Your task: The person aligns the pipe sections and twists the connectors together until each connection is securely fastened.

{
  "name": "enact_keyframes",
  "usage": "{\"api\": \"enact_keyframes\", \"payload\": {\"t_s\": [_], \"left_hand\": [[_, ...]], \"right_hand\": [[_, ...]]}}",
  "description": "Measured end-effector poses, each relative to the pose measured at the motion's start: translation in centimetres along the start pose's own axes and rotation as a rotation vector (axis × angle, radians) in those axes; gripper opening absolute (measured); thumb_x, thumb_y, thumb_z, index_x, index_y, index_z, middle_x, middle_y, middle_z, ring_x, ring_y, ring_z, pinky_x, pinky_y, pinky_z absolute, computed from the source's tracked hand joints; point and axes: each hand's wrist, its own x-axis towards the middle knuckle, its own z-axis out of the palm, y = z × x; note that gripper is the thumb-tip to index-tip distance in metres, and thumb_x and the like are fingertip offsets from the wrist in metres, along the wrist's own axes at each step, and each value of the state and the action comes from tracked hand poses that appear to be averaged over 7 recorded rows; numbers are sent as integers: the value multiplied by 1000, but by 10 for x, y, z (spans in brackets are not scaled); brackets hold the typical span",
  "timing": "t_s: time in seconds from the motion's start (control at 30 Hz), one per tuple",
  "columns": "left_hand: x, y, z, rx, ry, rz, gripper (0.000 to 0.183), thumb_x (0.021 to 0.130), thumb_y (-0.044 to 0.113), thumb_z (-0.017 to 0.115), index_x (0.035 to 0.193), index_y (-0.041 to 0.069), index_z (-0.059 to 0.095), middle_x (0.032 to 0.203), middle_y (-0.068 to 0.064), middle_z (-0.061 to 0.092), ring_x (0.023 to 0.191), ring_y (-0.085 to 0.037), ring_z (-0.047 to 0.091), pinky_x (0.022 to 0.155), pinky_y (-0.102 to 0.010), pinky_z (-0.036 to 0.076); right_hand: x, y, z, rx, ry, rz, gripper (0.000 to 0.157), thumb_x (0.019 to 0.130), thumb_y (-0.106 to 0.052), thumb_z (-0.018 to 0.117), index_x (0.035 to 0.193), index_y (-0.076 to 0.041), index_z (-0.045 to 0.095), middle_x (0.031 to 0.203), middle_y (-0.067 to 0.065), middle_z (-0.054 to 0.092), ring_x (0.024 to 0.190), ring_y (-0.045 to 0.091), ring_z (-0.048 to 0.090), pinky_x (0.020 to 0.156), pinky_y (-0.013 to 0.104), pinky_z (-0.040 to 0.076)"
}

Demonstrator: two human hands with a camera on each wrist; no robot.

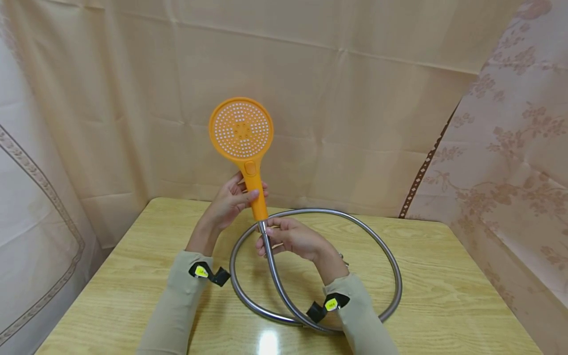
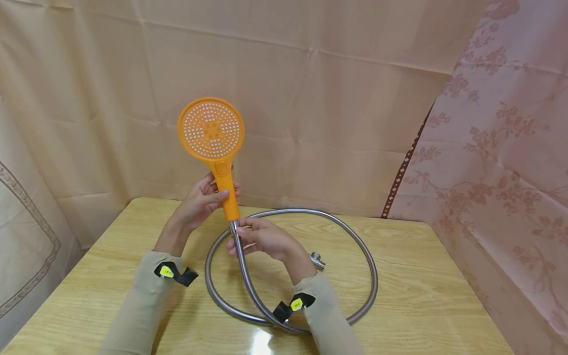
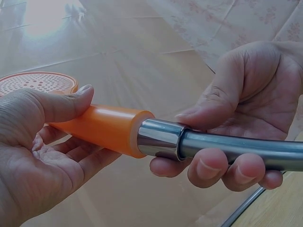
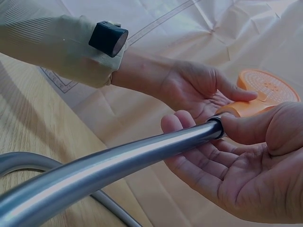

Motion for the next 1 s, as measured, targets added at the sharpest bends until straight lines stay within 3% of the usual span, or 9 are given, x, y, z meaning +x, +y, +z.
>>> {"api": "enact_keyframes", "payload": {"t_s": [0.67,1.0], "left_hand": [[1,0,1,3,-5,5,58,101,-6,50,153,9,32,116,-2,65,110,-19,69,98,-33,56],[3,-2,-2,7,-10,2,55,100,-7,51,152,0,35,121,-6,63,111,-21,69,97,-34,56]], "right_hand": [[2,3,-3,-22,11,-4,31,110,-13,43,130,6,54,98,1,73,91,15,73,89,39,59],[6,3,0,-31,44,15,29,110,-12,43,130,5,53,96,0,74,90,16,73,87,38,59]]}}
